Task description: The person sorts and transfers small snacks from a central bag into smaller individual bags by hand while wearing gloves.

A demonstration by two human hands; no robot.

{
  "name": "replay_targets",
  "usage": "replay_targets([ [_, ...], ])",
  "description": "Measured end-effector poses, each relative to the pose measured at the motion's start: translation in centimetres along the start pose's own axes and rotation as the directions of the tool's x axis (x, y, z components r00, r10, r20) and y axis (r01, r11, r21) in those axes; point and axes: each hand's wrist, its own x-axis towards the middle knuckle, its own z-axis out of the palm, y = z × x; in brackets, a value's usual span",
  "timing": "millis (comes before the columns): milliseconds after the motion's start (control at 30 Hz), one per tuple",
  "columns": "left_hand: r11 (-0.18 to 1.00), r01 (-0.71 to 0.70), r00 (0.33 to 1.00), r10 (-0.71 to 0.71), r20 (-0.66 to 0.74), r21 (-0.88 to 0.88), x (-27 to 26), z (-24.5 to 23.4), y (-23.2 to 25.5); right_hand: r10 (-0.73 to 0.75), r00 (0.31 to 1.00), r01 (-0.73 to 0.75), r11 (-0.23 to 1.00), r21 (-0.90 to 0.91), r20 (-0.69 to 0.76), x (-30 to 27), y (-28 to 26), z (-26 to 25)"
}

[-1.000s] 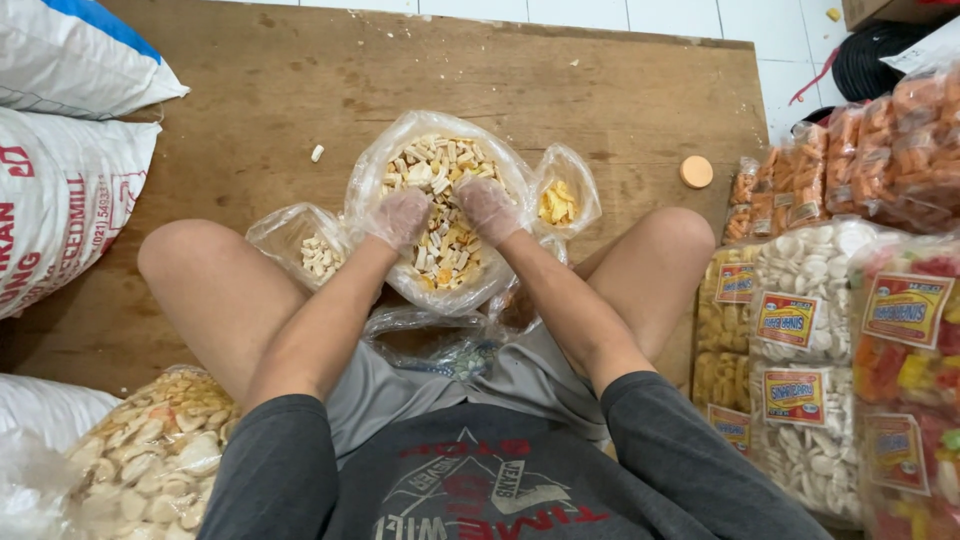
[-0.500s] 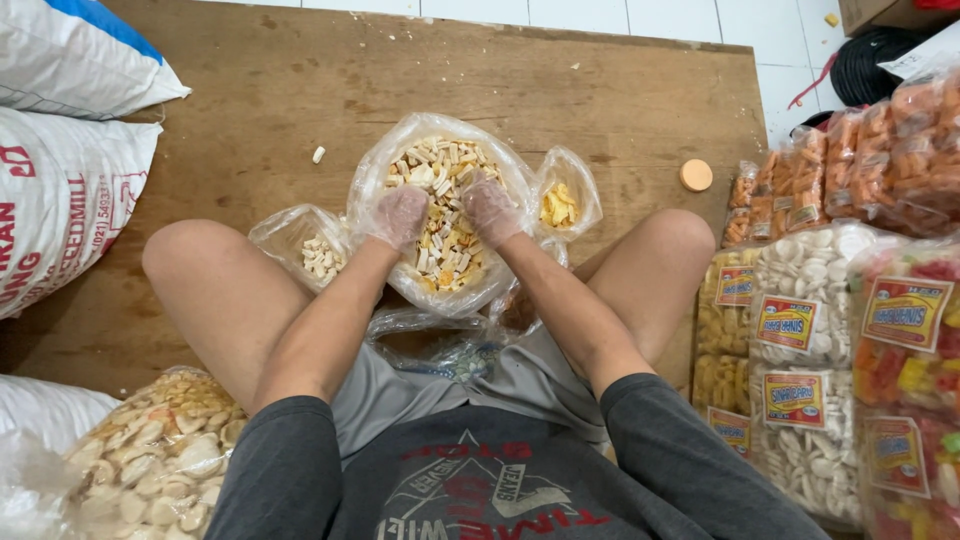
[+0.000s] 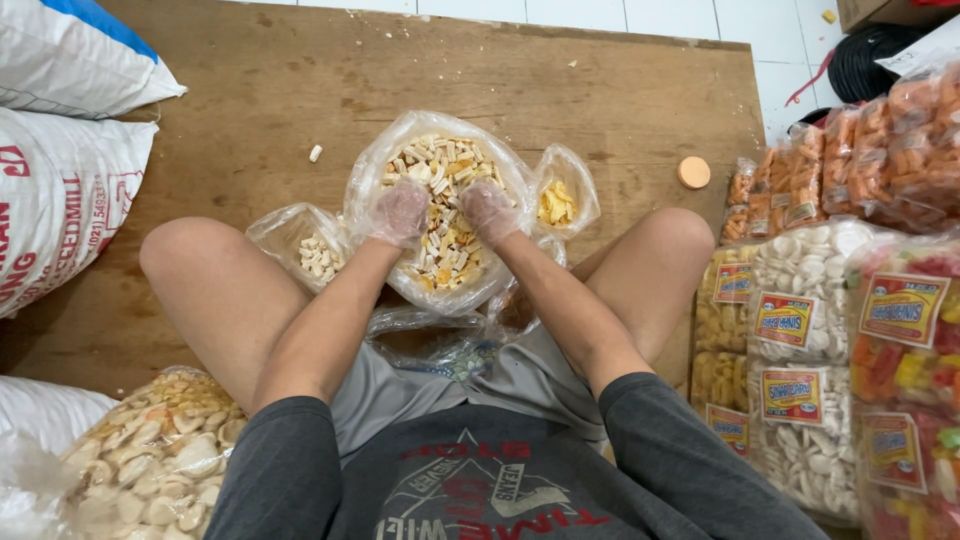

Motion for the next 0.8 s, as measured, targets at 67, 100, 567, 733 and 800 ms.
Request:
replay_targets([
  [67, 1.0, 0.005, 1.0, -0.005, 0.01, -0.011, 0.0, -0.2, 0.0, 0.007, 1.0, -0.007, 1.0, -0.004, 0.001, -1.0, -0.8, -0.9],
  [100, 1.0, 0.01, 1.0, -0.009, 0.022, -0.022, -0.1, -0.2, -0.1, 0.015, 1.0, -0.015, 1.0, -0.007, 0.002, -1.5, -1.3, -1.4],
  [567, 0.991, 0.053, 0.99, -0.036, 0.133, -0.122, 0.0, -1.2, 0.0, -0.166, 0.97, 0.097, 0.935, -0.34, -0.18, 0.2, 1.8, 1.7],
  [733, 0.985, 0.066, 0.983, -0.037, 0.177, -0.158, -0.2, -1.3, -0.2, -0.026, 0.914, -0.083, 0.965, -0.248, -0.404, -0.6, 0.1, 0.1],
  [800, 0.981, 0.072, 0.979, -0.035, 0.202, -0.18, 0.2, -1.4, -0.3, -0.102, 0.933, -0.051, 0.911, -0.409, -0.344, -1.0, -0.7, -1.0],
])
